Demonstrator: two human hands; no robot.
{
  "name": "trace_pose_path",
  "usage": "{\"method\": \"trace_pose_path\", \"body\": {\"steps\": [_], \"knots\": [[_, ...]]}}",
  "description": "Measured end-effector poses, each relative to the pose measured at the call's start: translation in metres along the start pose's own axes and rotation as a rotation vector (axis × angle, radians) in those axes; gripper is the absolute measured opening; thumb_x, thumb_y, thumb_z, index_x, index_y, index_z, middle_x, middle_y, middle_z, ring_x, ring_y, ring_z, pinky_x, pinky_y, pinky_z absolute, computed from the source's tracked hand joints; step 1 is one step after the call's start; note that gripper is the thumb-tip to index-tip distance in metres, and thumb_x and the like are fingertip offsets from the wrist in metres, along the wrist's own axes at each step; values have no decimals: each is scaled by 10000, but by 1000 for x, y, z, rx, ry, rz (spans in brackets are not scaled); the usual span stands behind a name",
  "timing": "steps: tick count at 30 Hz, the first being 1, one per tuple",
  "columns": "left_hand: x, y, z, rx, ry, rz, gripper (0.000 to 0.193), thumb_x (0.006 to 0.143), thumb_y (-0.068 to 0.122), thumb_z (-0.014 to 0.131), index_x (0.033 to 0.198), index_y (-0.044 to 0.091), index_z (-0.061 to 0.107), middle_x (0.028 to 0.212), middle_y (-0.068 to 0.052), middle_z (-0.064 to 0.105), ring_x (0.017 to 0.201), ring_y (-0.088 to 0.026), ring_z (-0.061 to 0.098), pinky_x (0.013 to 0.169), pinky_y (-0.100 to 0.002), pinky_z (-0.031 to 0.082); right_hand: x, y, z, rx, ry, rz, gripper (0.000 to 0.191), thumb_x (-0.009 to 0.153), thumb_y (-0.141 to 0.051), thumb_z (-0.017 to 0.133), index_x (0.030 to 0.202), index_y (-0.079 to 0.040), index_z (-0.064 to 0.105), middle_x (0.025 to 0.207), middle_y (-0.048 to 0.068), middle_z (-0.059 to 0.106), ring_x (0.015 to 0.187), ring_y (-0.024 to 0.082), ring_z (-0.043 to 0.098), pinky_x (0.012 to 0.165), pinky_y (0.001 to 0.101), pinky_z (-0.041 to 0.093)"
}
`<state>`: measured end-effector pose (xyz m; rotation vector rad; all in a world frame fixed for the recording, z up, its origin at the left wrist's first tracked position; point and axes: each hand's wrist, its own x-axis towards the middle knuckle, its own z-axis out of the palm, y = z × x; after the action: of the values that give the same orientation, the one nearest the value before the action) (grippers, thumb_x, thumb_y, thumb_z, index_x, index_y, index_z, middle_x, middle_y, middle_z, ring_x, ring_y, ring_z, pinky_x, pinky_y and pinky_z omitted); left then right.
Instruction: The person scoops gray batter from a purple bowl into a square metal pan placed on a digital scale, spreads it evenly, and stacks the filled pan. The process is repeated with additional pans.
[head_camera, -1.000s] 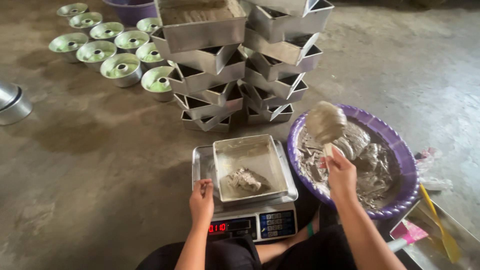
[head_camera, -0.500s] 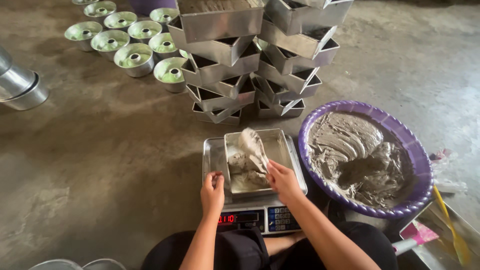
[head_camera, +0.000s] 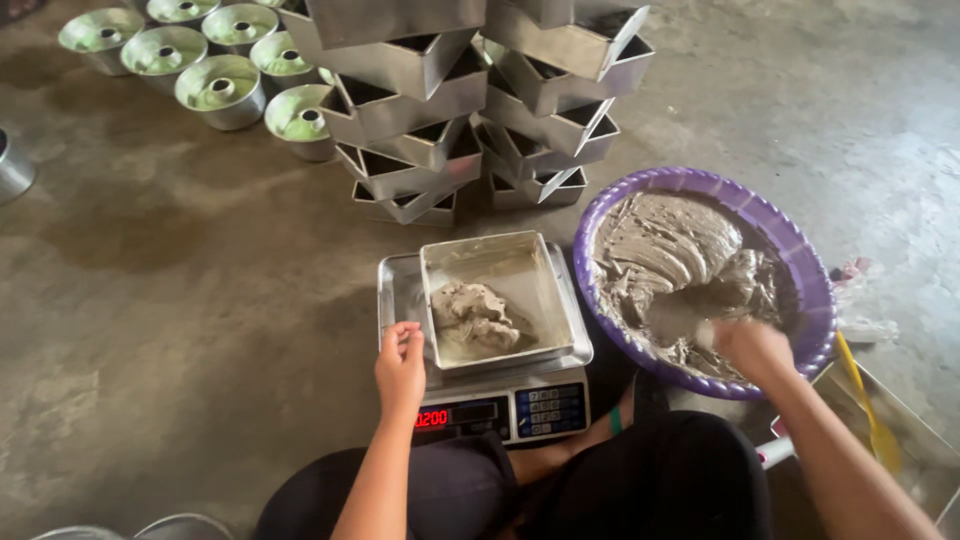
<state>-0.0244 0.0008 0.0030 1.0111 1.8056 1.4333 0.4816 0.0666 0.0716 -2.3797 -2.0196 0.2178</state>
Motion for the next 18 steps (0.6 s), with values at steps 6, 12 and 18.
{"method": "trace_pose_path", "body": {"steps": [6, 12, 18], "knots": [[8, -18, -6, -25, 24, 33, 195, 970, 184, 641, 1118, 62, 676, 1033, -87, 729, 873, -164, 674, 802, -304, 525, 16, 31, 6, -307, -22, -42, 342, 1068, -233, 485, 1254, -353, 745, 1035, -5, 802, 1033, 171, 748, 1205, 587, 294], [9, -21, -8, -38, 19, 53, 183, 968, 182, 645, 1094, 52, 675, 996, -66, 737, 896, -136, 677, 803, -295, 518, 14, 18, 11, -352, -45, -150, 347, 1021, -257, 517, 1243, -383, 753, 1095, 23, 788, 1033, 202, 735, 1166, 650, 244], [4, -13, -9, 45, 23, -2, 190, 968, 195, 650, 1098, 61, 685, 997, -67, 720, 848, -159, 652, 772, -304, 512, 6, 2, 8, 102, -301, 50, 340, 924, -466, 702, 1179, -269, 809, 875, 43, 754, 870, 214, 681, 851, 478, 459]]}}
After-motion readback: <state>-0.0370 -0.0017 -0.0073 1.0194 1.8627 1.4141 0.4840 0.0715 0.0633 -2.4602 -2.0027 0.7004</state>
